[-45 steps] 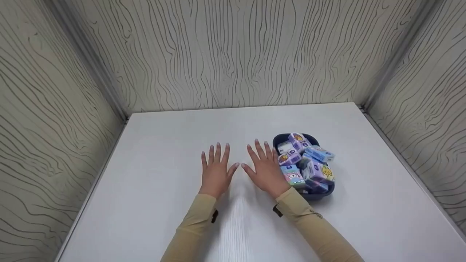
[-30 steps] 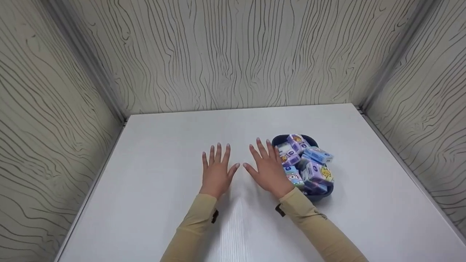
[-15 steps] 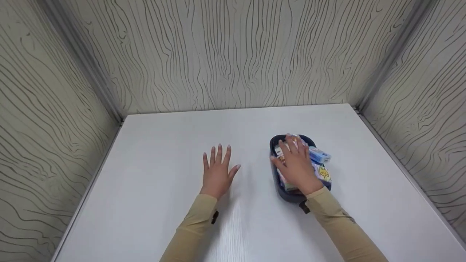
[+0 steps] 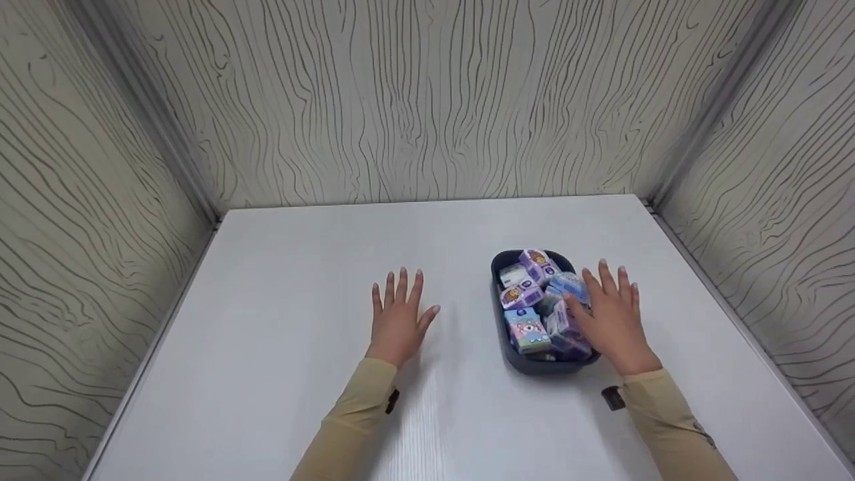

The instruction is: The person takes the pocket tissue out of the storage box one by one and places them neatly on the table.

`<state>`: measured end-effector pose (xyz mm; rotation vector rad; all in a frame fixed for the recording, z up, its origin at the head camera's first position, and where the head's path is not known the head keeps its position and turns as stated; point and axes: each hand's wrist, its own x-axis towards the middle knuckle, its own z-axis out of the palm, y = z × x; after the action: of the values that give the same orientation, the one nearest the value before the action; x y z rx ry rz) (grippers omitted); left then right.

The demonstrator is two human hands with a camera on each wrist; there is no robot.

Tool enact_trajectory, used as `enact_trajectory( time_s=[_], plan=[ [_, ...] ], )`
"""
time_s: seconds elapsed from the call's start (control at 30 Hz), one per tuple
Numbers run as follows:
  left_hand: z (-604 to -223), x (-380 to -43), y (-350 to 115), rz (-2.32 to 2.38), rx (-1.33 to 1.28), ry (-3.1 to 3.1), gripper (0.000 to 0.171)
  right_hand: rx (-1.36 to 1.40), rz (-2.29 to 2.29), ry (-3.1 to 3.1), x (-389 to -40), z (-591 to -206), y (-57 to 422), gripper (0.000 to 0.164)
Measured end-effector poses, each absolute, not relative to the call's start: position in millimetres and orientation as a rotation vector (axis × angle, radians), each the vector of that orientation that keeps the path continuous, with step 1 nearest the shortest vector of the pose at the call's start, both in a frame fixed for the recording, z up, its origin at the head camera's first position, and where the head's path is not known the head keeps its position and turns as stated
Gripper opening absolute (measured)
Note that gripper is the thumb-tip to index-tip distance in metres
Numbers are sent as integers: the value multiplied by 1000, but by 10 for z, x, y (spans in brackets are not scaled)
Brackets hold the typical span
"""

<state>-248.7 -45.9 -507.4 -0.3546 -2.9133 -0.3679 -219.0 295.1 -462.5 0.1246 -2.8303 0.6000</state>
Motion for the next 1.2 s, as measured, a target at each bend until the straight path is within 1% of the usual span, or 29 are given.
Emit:
enact_trajectory(
  time_s=[0.23, 0.37, 0.6, 0.77, 0.97, 1.2],
  plan=[
    [-5099, -2484, -475, -386, -367, -2906, 70, 4, 657, -2815, -2133, -4737, 3272, 68],
    [-5100, -2478, -463, -420, -379, -2900, 70, -83, 740, -2835, -2106, -4806, 3415, 65],
    [-5106, -2478, -409, -437, -387, -2928, 70, -198, 980, -2901, -2063, -4973, 3495, 53],
    [-5090, -2471, -370, -471, -399, -2926, 70, -266, 1178, -2891, -2091, -5063, 3490, 48],
    [-5110, -2454, -369, -478, -391, -2922, 70, -317, 1409, -2850, -2126, -5154, 3437, 52],
    [-5165, -2441, -359, -504, -401, -2923, 70, -350, 1402, -2852, -2165, -5201, 3344, 57]
  ],
)
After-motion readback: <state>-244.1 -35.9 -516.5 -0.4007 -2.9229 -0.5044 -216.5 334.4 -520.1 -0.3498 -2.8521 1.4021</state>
